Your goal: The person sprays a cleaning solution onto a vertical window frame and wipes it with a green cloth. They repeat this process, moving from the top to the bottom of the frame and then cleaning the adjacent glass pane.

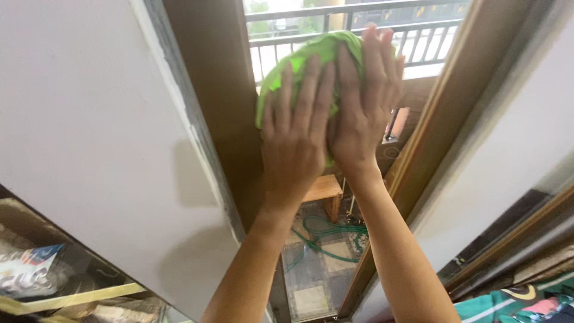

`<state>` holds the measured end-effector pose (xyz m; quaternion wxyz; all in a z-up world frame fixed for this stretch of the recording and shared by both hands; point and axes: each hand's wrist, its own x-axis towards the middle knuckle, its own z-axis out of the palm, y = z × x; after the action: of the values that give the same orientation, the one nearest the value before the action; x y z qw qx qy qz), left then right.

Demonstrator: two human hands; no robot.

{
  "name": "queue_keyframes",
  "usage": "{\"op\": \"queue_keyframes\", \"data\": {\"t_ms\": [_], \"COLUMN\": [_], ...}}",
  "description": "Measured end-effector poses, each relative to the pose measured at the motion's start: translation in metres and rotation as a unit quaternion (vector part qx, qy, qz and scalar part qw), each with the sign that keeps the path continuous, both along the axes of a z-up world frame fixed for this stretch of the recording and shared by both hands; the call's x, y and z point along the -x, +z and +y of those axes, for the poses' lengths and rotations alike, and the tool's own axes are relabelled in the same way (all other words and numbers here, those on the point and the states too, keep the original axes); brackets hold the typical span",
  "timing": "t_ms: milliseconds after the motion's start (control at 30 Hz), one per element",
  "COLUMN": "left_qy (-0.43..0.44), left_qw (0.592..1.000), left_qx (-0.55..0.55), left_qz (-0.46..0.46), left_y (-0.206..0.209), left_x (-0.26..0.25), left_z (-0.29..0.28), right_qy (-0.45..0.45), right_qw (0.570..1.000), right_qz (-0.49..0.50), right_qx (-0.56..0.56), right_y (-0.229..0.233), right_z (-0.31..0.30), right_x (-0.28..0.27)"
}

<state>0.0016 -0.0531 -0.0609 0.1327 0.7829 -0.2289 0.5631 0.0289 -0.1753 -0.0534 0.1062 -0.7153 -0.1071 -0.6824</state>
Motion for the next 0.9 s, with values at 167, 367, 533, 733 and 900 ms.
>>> {"op": "queue_keyframes", "data": {"t_ms": [167, 367, 533, 733, 900], "left_qy": [-0.020, -0.014, -0.011, -0.022, -0.059], "left_qw": [0.999, 1.000, 0.999, 0.989, 0.994], "left_qx": [-0.010, -0.017, -0.020, -0.094, -0.041], "left_qz": [-0.040, -0.008, 0.043, 0.108, 0.087], "left_y": [-0.055, -0.144, -0.226, -0.273, -0.199], "left_x": [-0.009, -0.009, -0.002, 0.028, 0.046], "left_z": [0.001, -0.005, -0.006, 0.027, 0.051], "right_qy": [-0.023, -0.011, 0.004, 0.028, 0.082], "right_qw": [0.999, 1.000, 0.999, 0.979, 0.971], "right_qz": [-0.006, 0.004, 0.019, 0.151, 0.143], "right_qx": [-0.023, -0.007, 0.044, 0.131, 0.173], "right_y": [-0.061, -0.146, -0.223, -0.287, -0.229], "right_z": [0.001, -0.006, -0.014, -0.016, -0.004], "right_x": [0.000, 0.002, 0.008, 0.031, 0.023]}}
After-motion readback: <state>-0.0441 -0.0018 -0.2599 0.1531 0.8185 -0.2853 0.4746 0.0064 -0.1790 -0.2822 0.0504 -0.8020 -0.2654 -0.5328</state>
